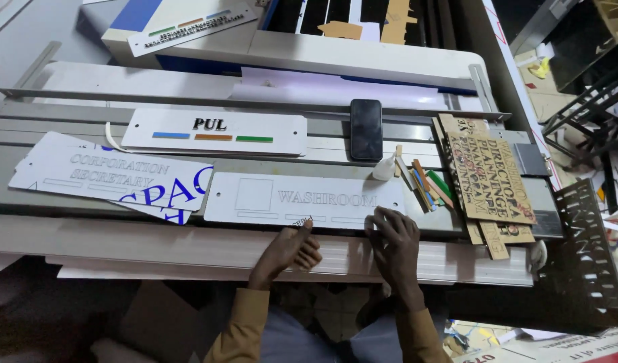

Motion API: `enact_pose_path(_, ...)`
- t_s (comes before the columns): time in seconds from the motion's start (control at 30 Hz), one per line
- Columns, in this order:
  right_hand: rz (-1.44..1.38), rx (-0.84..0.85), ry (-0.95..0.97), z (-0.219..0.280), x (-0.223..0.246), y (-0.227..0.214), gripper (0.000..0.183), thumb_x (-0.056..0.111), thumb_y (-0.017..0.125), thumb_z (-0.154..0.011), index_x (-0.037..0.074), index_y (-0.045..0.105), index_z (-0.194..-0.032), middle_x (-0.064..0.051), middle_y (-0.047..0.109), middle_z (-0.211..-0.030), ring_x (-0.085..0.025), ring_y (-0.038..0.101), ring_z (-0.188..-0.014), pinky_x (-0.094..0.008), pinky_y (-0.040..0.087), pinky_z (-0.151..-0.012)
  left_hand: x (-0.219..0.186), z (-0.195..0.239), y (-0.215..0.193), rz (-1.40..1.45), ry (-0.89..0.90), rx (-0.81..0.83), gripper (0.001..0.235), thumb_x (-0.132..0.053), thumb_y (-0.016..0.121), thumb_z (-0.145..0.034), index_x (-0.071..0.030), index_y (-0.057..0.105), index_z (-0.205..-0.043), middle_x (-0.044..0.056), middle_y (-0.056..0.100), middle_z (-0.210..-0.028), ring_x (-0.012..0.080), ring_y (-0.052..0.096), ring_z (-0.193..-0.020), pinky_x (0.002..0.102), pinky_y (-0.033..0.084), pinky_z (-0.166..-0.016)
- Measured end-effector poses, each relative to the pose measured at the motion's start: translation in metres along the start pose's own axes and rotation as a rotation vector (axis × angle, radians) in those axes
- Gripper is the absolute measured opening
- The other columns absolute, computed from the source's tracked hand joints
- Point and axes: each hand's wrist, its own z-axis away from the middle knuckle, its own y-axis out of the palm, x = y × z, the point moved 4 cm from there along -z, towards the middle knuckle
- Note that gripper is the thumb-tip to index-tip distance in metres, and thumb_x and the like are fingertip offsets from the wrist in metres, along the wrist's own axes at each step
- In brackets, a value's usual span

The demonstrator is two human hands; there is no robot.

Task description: Gluing individual letters onto a sign board to create a nameplate.

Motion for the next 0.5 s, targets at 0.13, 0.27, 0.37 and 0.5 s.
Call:
enact_pose_path(0.13,-0.034,-0.004,0.016,0.001,0.006,-0.002,0.030,0.032,0.084,-0.101,0.028,0.084,-0.130,-0.005,0.078,-0.139,-0.038,0.069,-0.135,-0.058,0.046,-0.118,-0.067,0.041,0.030,-0.244,0.033,-0.027,0.054,-0.053,0.070,-0.112,-0.002,0.083,-0.102,0.017,0.082,-0.075,0.0219,0.077,-0.061,0.035,0.066,-0.049)
enact_pose_path(0.27,-0.022,0.017,0.043,0.000,0.016,-0.010,0.023,0.033,0.084,-0.099,0.031,0.085,-0.121,0.001,0.081,-0.129,-0.032,0.070,-0.129,-0.051,0.046,-0.113,-0.117,0.027,0.060,-0.488,0.588,-0.221,0.030,-0.031,0.064,-0.119,-0.010,0.082,-0.109,0.011,0.081,-0.088,0.0252,0.080,-0.080,0.037,0.065,-0.069)
enact_pose_path(0.37,-0.079,0.003,0.113,-0.007,0.012,-0.022,0.016,0.028,0.083,-0.100,0.027,0.085,-0.115,0.001,0.082,-0.103,-0.029,0.073,-0.103,-0.046,0.053,-0.097,-0.117,0.002,0.083,-0.703,0.831,-0.316,0.030,-0.034,0.066,-0.118,-0.010,0.082,-0.124,0.013,0.077,-0.118,0.0343,0.075,-0.118,0.046,0.061,-0.099)
enact_pose_path(0.5,-0.099,-0.139,0.206,-0.034,-0.021,-0.035,0.017,0.019,0.081,-0.104,0.013,0.084,-0.120,-0.012,0.079,-0.107,-0.038,0.077,-0.090,-0.051,0.061,-0.081,-0.098,-0.014,0.096,-1.021,0.820,-0.332,0.037,-0.037,0.068,-0.115,-0.009,0.080,-0.136,0.015,0.069,-0.151,0.0374,0.060,-0.150,0.053,0.050,-0.121)
